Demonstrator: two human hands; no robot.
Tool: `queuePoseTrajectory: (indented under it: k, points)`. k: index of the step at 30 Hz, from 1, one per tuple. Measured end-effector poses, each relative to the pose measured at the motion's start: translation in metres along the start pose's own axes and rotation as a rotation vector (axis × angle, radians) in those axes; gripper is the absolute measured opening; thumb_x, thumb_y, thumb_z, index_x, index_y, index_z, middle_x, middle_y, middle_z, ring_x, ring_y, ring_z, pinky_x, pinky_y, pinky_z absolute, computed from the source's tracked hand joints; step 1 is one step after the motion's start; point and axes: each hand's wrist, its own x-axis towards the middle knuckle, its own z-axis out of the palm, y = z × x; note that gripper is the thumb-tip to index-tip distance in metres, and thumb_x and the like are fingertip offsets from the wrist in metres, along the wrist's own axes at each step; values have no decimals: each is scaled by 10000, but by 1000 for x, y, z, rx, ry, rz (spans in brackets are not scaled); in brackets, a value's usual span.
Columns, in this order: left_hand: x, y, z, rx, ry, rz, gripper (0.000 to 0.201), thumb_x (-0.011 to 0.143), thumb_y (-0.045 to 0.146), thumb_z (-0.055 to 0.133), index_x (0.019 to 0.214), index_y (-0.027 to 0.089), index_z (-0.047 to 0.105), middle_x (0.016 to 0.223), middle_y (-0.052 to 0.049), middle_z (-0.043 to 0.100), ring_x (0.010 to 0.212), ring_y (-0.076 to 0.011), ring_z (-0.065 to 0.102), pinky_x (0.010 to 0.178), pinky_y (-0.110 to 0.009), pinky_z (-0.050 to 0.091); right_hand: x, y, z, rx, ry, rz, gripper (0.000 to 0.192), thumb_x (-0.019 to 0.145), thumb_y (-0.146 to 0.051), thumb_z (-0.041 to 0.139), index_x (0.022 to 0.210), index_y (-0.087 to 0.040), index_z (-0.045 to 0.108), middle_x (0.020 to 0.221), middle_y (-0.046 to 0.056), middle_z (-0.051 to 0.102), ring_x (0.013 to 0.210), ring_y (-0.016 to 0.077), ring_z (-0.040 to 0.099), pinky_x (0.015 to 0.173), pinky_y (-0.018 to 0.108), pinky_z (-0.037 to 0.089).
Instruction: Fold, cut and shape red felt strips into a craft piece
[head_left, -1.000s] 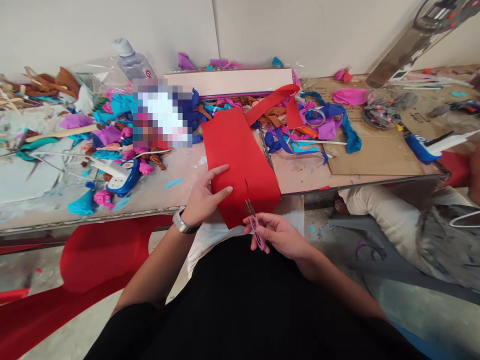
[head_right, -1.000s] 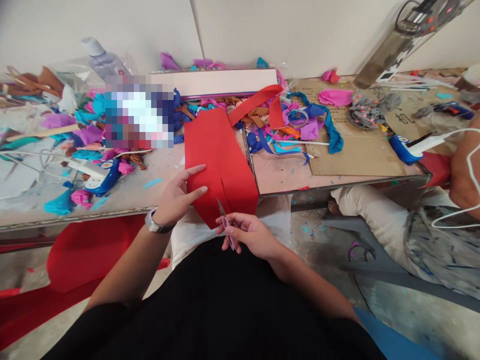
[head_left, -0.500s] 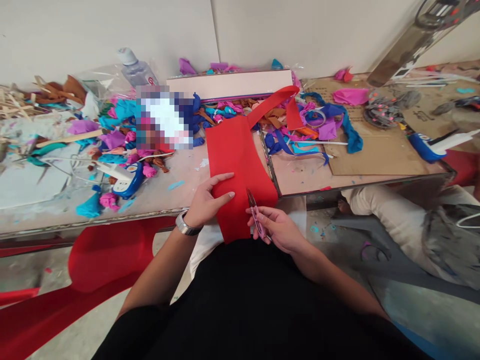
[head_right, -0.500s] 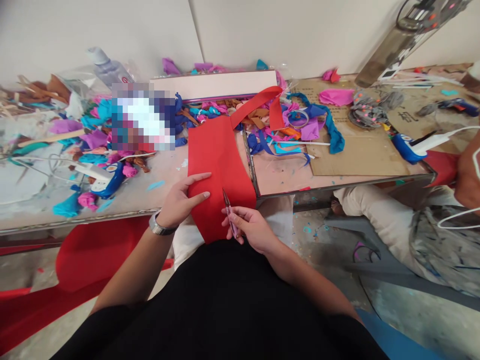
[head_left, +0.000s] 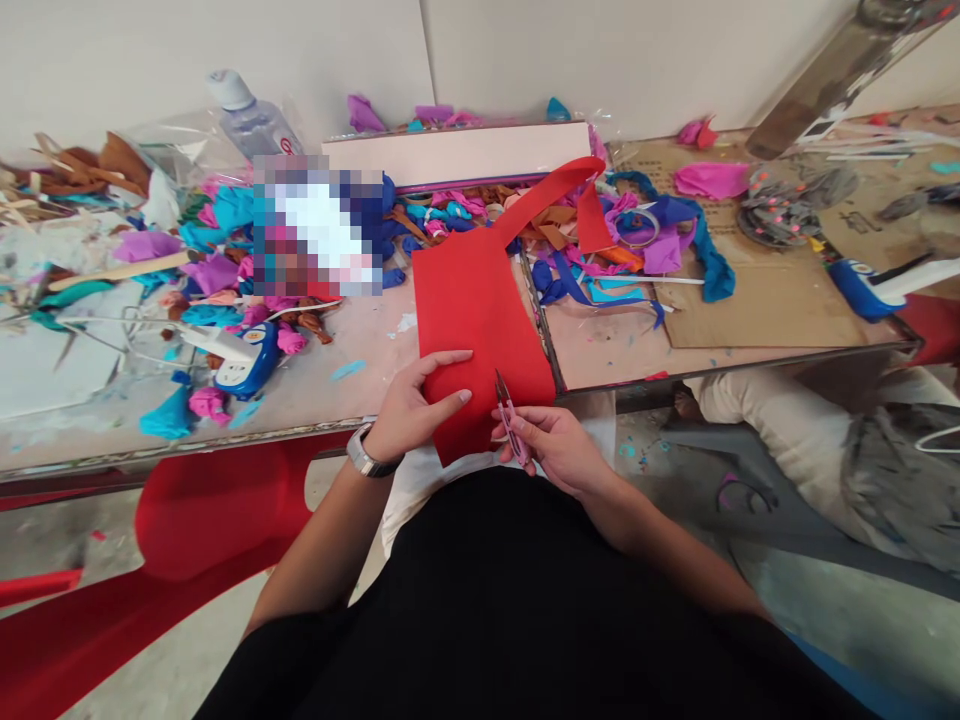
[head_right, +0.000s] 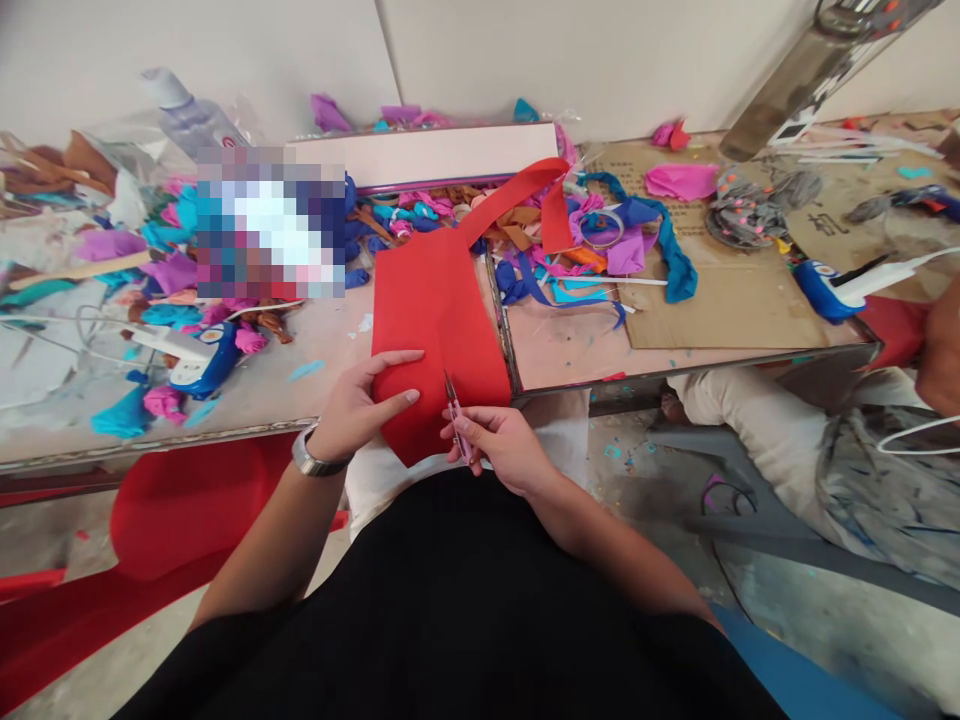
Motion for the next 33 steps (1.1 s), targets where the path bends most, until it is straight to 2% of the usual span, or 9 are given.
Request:
queuePoseTrajectory:
  k: [3,9,14,16,19,24,33]
  points:
    - [-1,1,2,21,28,6,506,917,421,813,1367,203,734,1431,-101,745,1328,-315,700,1202,-491,548,1,-3,1,23,6,16,455,797,-562,933,973,-154,835,942,77,799,637,131,729,414,191,408]
    - [0,-2,3,42,54,29,526,918,425,816,1388,210,723,1438,-103,742,1340,-316,699,1223,-515,535,4,-7,4,23,26,30,458,806,-533,935,1055,-163,830,931,66,790,635,125,709,420,198,390]
    - [0,-5,4,34,63,41,532,924,416,817,1405,215,709,1453,-109,734,1365,-323,690,1233,-528,530,7,-14,6,-2,23,32,413,807,-538,932,920,-157,822,914,59,780,600,108,696,405,196,371]
    - [0,-5,4,31,70,50,538,926,412,817,1413,215,702,1467,-113,725,1377,-324,684,1234,-526,531,6,-17,6,-12,26,36,408,817,-538,923,923,-157,822,909,58,777,582,102,685,393,195,359]
    - [-1,-4,4,42,83,58,559,936,406,810,1444,217,674,1497,-118,704,1403,-325,667,1240,-526,525,6,-20,6,-34,37,46,406,835,-527,913,978,-157,826,877,59,773,577,107,679,387,196,340]
    - [-2,-3,4,68,90,50,610,954,393,786,1514,223,612,1559,-124,655,1459,-323,622,1274,-532,484,3,-25,7,-89,41,54,382,889,-526,864,921,-149,815,788,55,756,516,79,605,408,204,319]
    - [1,-6,-2,73,47,52,739,967,391,774,1629,232,485,1637,-154,565,1522,-334,549,1301,-563,435,2,-28,17,-77,115,74,363,895,-487,863,1060,-164,838,789,40,764,533,67,577,463,207,331]
